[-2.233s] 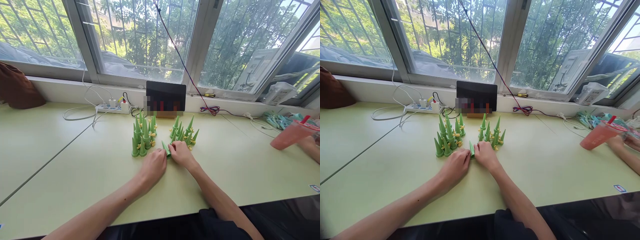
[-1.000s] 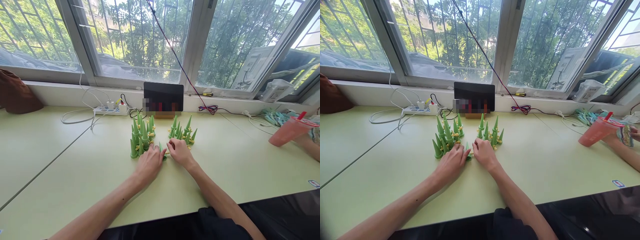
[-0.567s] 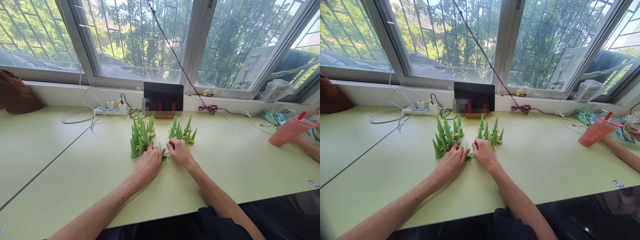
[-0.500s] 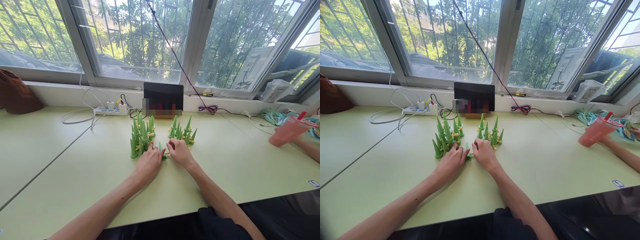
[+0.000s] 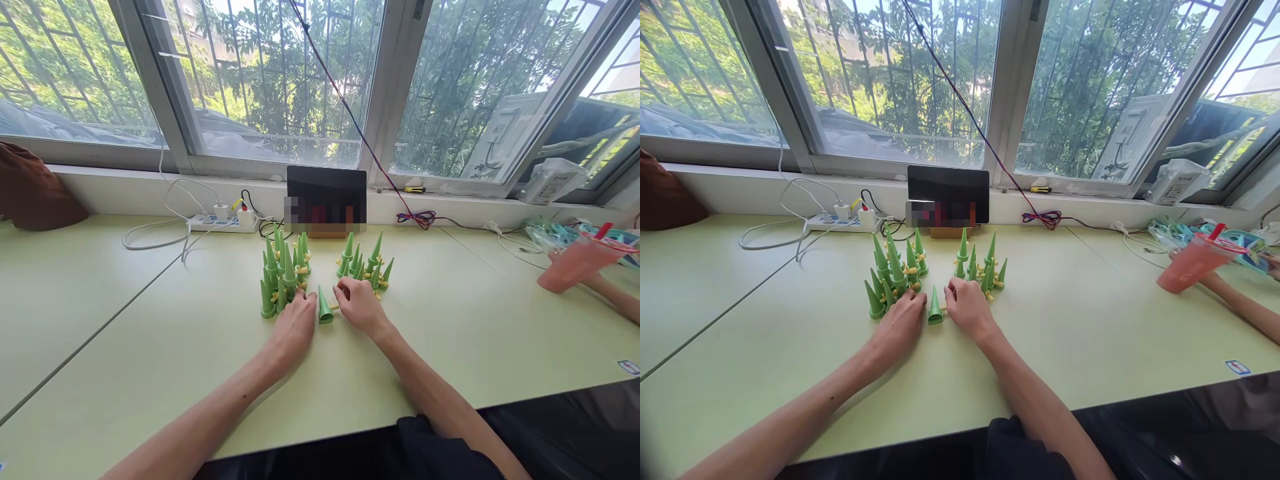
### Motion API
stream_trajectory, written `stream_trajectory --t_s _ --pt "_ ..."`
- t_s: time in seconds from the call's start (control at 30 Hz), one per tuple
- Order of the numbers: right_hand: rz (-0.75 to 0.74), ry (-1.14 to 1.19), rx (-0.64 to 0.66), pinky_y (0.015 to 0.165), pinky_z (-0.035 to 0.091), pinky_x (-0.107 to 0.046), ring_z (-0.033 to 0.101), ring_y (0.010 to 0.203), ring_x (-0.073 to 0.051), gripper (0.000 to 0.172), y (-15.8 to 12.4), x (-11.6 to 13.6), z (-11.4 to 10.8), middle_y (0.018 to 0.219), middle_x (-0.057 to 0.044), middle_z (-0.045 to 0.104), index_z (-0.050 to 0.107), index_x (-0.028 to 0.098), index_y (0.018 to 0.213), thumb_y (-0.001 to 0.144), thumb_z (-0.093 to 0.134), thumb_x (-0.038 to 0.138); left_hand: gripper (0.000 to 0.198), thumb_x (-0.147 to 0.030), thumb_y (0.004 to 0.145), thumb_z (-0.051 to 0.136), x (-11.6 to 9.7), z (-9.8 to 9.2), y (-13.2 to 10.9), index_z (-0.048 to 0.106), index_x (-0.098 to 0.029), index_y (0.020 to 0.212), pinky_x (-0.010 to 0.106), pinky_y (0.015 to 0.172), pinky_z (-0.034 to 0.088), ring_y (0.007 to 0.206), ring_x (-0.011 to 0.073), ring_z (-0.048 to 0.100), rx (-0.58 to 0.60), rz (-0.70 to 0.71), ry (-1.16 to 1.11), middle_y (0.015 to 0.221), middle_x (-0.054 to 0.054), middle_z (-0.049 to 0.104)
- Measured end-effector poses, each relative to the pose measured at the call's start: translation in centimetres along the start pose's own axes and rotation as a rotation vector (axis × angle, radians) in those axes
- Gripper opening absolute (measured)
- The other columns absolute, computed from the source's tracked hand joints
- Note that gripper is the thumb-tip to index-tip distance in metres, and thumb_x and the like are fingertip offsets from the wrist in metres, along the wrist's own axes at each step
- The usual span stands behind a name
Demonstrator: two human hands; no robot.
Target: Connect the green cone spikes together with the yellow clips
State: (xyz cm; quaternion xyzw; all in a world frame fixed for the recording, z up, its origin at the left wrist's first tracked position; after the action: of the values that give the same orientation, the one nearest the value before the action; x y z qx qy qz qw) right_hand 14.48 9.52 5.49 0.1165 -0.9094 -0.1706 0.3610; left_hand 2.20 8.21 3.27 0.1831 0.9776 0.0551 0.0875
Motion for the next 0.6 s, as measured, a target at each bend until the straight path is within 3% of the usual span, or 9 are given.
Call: stream_trajectory --t_s 0.33,0.47,0.6 --pt "-0.001 -0.011 0.000 0.052 0.029 -0.024 0.041 0.051 -0.012 0.024 0.0 -0.2 0.1 0.057 0.001 0.051 0.047 0.020 0.065 0.089 0.048 0.025 0.034 0.004 0.076 0.033 -0.9 -1.2 0.2 0.053 -0.018 0.094 0.026 0.053 0.033 0.058 0.0133 0.051 -0.109 0.060 -0.070 0.095 0.007 0.051" --pt "-0.015 0.029 -0.017 0.052 0.028 -0.025 0.038 0.050 -0.011 0.029 0.2 0.0 -0.1 0.055 0.002 0.048 0.045 0.020 0.064 0.091 0.046 0.029 0.029 -0.004 0.088 0.034 -1.8 -2.8 -0.1 0.057 -0.019 0.097 0.025 0.059 0.039 0.065 0.0125 0.055 -0.267 0.180 -0.253 0.099 0.006 0.055" --pt "-0.057 0.118 -0.014 0.052 0.028 -0.024 0.040 0.051 -0.011 0.040 0.2 1.0 -0.3 0.055 0.002 0.049 0.043 0.020 0.062 0.096 0.040 0.039 0.018 -0.017 0.095 0.041 -1.9 -4.5 -0.6 0.059 -0.019 0.091 0.024 0.066 0.043 0.069 0.0112 0.055 -0.409 0.250 -0.489 0.089 0.002 0.058"
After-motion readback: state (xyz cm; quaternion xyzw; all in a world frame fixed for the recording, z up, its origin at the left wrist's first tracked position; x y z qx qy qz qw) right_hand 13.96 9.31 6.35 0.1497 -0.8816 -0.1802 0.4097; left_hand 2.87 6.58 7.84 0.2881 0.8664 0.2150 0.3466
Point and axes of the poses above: each hand's wrist, its own y-axis towards the middle knuckle, its own z-axis out of the palm, x = y × z, the point moved 10 cm from there along y, towards the middle knuckle
